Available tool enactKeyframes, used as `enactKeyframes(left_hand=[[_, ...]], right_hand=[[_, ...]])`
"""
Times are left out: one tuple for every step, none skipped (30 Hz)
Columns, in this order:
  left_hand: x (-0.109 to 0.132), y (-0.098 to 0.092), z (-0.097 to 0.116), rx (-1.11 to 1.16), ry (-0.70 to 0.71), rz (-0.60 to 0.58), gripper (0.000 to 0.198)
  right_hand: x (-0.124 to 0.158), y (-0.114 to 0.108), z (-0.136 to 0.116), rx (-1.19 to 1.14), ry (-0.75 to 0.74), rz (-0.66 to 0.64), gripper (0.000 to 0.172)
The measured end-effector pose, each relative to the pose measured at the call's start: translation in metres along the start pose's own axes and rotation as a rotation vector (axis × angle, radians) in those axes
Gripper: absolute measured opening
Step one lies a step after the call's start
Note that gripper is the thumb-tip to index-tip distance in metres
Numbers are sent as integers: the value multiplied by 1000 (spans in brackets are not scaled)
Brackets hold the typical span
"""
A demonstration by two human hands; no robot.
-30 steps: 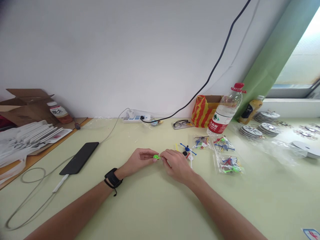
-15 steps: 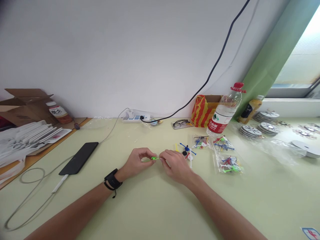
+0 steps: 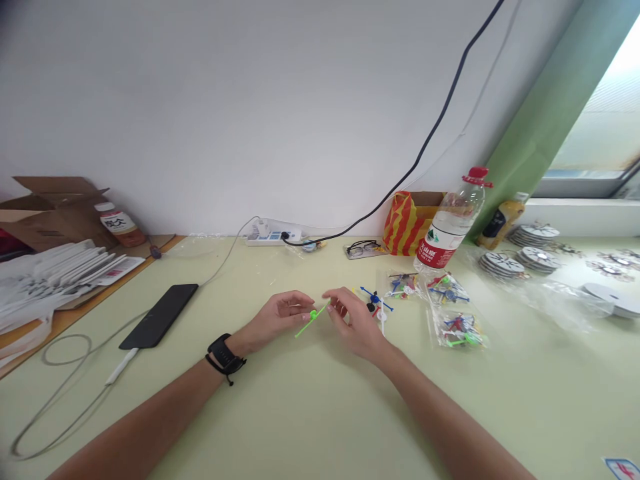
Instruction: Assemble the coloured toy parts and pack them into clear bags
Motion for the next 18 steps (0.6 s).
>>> enactKeyframes(left_hand=[[-1,-3,-3,4,-3,21,32],[-2,-6,-5,11,-7,40,33],[-3,-9,-8,22,-9,56,33],[-3,-11,-10,36,-12,68,33],[-4,-12,-11,55,-15,76,32],[-4,-13,-12,75,-17,82,32],[-5,-13,-12,96,-19,85,31],[-5,-13,-12,115,-20,85,30],[-5,-13,-12,133,-21,83,30],[-5,-12,-11,147,-21,80,29],[-4,-12,-10,158,-19,79,28],[-4,-11,-9,165,-14,82,28],[-4,-11,-8,169,-10,87,27],[-4,-11,-7,172,-7,93,27],[-3,-12,-7,175,-3,98,27],[-3,-11,-7,177,1,101,27],[-3,-11,-7,180,4,102,27],[-4,-11,-7,184,6,102,26]], right_hand=[[0,-3,2,10,11,40,28],[1,-6,4,21,19,75,34],[1,-9,5,30,23,100,38],[2,-10,6,34,23,109,38],[2,-10,6,33,18,101,36],[2,-8,4,30,10,78,35],[3,-6,3,26,0,49,36],[4,-3,1,23,-7,18,39],[5,0,-1,20,-11,-9,44],[6,4,-3,15,-13,-29,51],[7,7,-4,8,-10,-38,57],[8,9,-5,0,-1,-33,62],[9,10,-4,-14,10,-14,64],[10,11,-3,-34,22,13,64],[10,11,-2,-56,34,40,60],[10,10,0,-77,45,59,53],[10,11,1,-94,52,54,41],[9,12,2,-110,54,20,27]])
Point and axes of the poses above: each hand's wrist, its own x-axis away from the middle knuckle, its own y-axis out of the palm, z = x × y, the point moved 8 cm from there along -x, towards the middle knuckle, and after that the axes turned 5 degrees about -z, right-handed, at the moved point
